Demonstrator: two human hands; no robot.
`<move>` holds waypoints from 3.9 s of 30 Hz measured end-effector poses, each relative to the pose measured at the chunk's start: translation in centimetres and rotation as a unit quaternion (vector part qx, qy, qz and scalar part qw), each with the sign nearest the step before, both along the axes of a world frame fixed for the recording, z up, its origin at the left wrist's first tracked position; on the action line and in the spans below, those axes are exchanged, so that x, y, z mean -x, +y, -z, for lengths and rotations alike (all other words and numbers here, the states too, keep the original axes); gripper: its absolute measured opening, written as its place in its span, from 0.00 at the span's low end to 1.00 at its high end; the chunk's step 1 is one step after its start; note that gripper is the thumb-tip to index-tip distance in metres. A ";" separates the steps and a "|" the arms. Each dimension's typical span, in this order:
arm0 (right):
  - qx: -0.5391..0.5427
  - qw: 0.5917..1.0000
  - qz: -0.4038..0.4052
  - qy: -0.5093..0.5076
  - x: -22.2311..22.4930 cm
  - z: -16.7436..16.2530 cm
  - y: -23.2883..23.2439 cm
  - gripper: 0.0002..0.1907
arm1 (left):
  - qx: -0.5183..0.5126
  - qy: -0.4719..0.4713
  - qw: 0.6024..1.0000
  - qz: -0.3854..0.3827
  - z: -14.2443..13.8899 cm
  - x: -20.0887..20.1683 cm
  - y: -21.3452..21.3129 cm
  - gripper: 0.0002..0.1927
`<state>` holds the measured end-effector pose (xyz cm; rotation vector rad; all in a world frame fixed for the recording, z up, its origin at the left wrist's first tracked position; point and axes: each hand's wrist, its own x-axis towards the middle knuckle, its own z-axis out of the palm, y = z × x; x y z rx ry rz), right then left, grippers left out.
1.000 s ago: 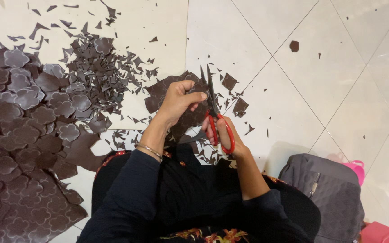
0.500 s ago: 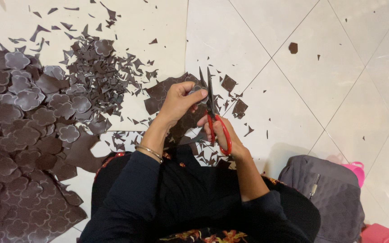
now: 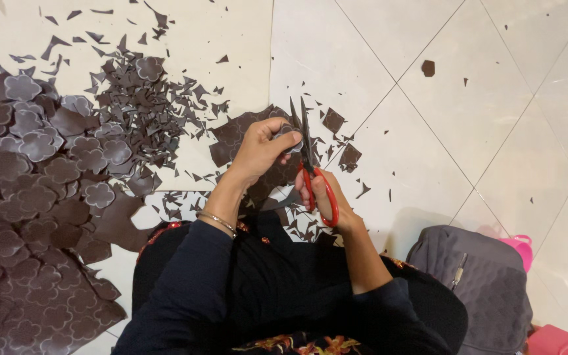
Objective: The person sits on the floor and uses red-handled scissors to cut flower-shaped pieces from a brown patterned sheet. Cut shapes are placed in a growing pile to the left, while offcuts scatter on the floor.
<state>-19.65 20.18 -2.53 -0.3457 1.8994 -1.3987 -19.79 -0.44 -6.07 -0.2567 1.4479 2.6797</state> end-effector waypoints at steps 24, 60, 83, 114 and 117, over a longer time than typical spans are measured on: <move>-0.028 0.997 0.061 -0.038 -0.1 0.3 0.4 0.37 | 0.004 -0.016 1.000 -0.017 0.6 -0.1 0.4 0.06; 0.059 0.973 0.202 -0.096 1.5 0.9 -0.4 0.28 | -0.001 -0.037 0.978 -0.207 1.4 0.7 -0.5 0.26; -0.062 0.993 0.096 -0.005 0.8 1.6 -0.7 0.25 | -0.106 -0.085 0.970 -0.200 1.9 1.3 -0.7 0.19; 0.002 0.998 0.058 0.015 0.7 2.1 -0.4 0.26 | -0.116 -0.028 0.982 -0.148 0.0 1.0 -0.5 0.13; -0.002 0.998 0.067 0.005 0.8 2.3 -0.3 0.28 | -0.108 -0.025 0.984 -0.141 -0.3 0.9 -0.5 0.13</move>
